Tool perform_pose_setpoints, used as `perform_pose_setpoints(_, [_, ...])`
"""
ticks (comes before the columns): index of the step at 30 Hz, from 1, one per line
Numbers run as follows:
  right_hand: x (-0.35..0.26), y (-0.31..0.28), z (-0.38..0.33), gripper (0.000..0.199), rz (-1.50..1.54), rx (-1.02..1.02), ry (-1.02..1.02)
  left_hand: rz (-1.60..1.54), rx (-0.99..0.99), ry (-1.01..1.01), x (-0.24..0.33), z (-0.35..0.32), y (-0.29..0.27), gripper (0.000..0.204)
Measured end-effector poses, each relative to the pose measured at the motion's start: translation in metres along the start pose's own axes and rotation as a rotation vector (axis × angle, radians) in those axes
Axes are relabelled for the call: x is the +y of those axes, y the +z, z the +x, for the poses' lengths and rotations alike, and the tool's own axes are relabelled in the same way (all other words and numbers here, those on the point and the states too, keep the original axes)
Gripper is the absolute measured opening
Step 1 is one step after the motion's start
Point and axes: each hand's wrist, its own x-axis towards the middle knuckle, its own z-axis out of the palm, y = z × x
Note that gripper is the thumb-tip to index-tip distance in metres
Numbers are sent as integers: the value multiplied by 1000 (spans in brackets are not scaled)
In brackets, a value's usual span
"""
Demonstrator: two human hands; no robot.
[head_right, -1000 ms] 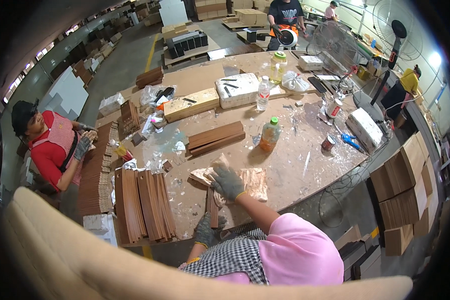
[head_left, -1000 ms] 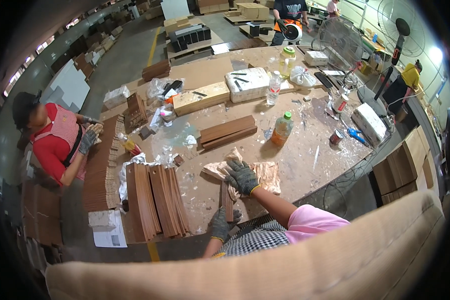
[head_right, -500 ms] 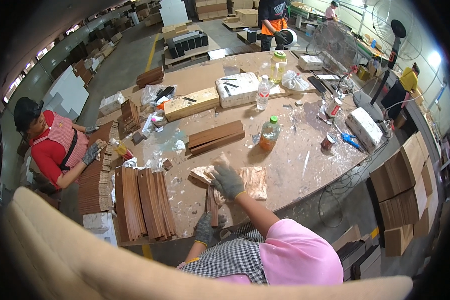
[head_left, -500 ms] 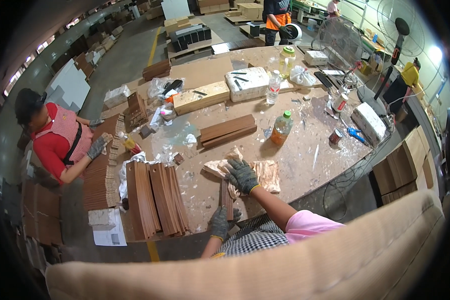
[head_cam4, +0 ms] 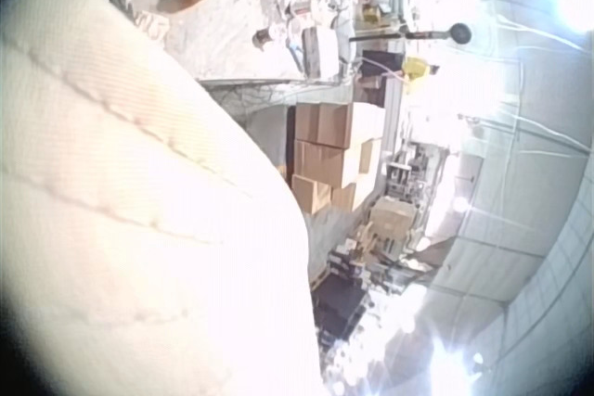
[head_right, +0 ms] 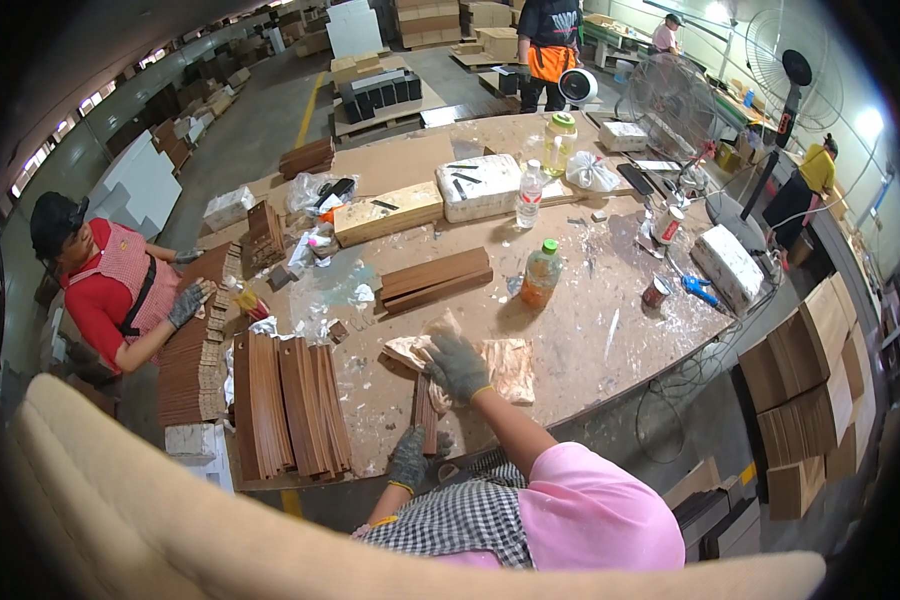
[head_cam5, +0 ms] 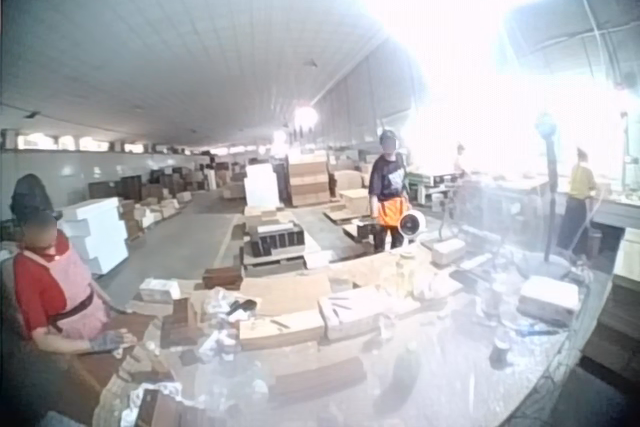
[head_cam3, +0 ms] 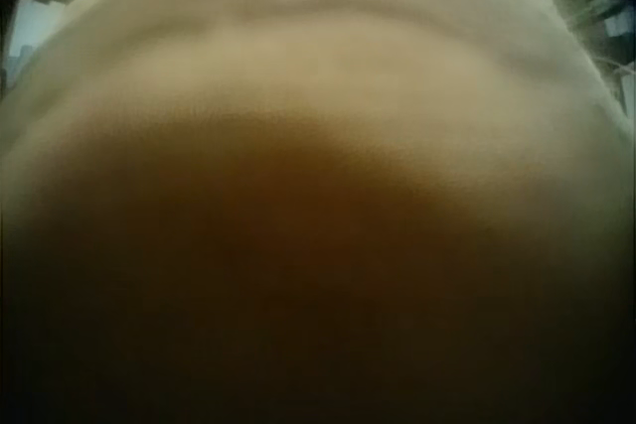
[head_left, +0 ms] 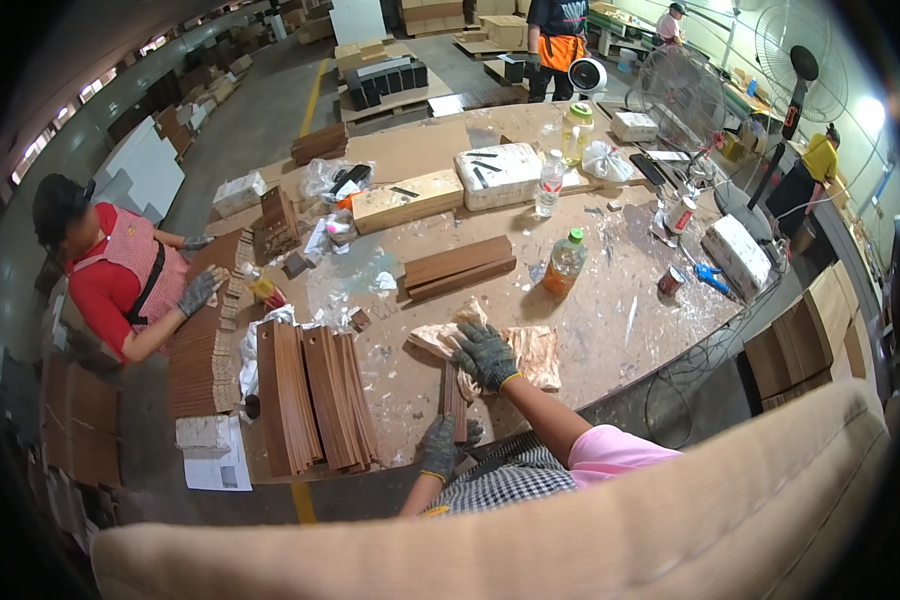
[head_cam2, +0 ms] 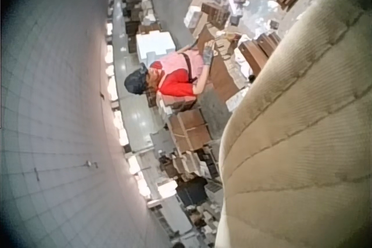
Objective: Wiping down wooden furniture slats with a cloth and cleaning solution at a manufacturing facility.
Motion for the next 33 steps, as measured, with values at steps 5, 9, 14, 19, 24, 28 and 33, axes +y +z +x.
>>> perform_pose_setpoints(5, [2,5,-1,46,-21,11,-8,508,-61,427,-38,19,-18,37])
perform_pose_setpoints(9, [-3,4,1,37,-74,95,-57,564,-138,479,-63,35,-26,39])
perform_pose_setpoints(14, [11,-2,-9,37,-62,71,13,1069,-1,1031,-44,27,-19,38])
perform_pose_setpoints(19, [-15,5,3,47,55,-42,78,321,-212,313,-81,55,-35,39])
perform_pose_setpoints(24, [-21,7,-31,43,-279,28,-68,873,-102,538,1,5,-6,43])
perform_pose_setpoints(28, [-21,9,-37,45,-29,-36,-30,569,6,254,28,-15,5,52])
perform_pose_setpoints(33, [-32,3,-28,42,35,-12,-61,491,-206,-110,16,8,-10,48])
